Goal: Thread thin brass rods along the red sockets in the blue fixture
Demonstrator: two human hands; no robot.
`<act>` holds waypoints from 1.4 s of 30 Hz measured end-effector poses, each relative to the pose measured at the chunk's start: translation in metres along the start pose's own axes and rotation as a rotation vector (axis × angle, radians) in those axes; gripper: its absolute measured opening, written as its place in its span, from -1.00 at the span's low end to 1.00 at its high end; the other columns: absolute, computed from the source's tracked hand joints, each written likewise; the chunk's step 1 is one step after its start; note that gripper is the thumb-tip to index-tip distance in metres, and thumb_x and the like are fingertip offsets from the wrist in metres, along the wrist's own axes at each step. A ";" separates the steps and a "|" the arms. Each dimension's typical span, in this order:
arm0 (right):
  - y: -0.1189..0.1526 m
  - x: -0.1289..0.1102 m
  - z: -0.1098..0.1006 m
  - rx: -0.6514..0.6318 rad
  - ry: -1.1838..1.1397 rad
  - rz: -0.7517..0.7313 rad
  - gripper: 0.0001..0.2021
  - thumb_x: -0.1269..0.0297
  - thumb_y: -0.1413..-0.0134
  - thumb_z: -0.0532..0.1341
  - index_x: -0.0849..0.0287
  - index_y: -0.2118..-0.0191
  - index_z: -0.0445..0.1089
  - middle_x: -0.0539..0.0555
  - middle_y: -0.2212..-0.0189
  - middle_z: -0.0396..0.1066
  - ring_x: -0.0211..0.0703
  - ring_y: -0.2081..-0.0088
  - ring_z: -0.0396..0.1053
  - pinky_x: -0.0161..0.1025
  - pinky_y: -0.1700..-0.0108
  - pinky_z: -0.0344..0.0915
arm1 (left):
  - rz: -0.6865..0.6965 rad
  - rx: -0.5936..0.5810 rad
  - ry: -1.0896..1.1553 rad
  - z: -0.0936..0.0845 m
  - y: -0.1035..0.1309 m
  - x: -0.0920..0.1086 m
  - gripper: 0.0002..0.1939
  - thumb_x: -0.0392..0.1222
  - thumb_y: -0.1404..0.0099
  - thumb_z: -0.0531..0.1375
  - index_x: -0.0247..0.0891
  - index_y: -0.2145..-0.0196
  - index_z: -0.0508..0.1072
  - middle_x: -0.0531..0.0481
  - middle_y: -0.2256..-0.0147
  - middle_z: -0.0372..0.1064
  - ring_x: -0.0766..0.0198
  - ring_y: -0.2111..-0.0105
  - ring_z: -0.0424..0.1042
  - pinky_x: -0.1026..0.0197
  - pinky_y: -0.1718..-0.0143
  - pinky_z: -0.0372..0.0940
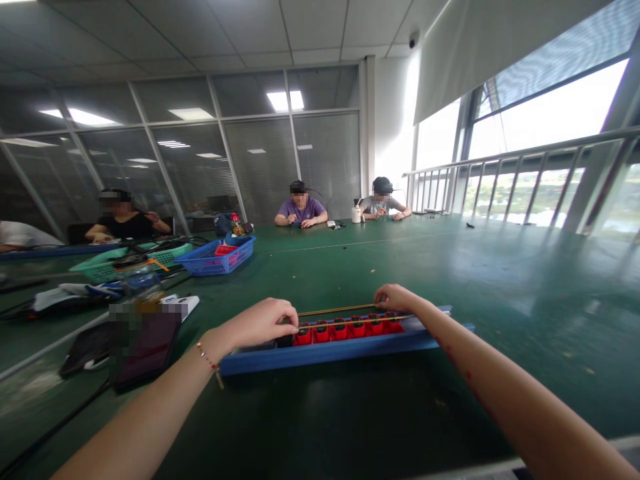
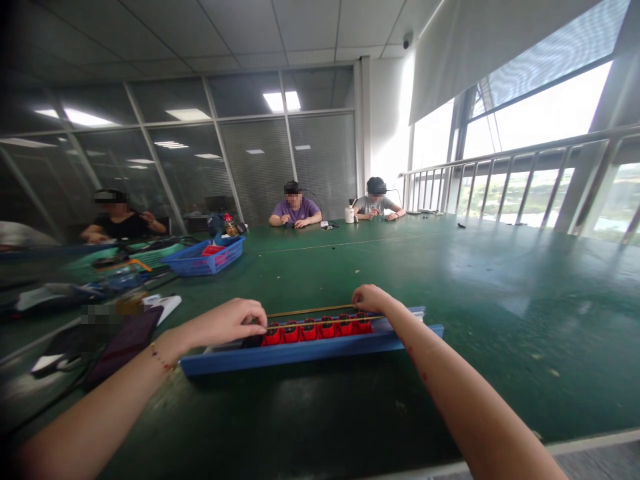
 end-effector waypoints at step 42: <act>-0.012 -0.026 0.009 -0.100 0.229 -0.069 -0.74 0.41 0.34 0.19 0.11 0.36 0.40 0.05 0.38 0.42 -0.11 0.36 0.35 -0.34 0.43 0.15 | -0.248 -0.092 -0.190 0.049 -0.049 -0.127 -0.75 -0.45 0.20 0.11 -0.21 0.52 0.42 0.04 0.46 0.41 0.29 0.47 0.35 0.35 0.53 0.13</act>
Point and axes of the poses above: each hand's wrist, its own y-axis away from the middle knuckle, its own z-axis out of the palm, x = y × z, the point moved 9 cm from there along -y, towards the middle knuckle
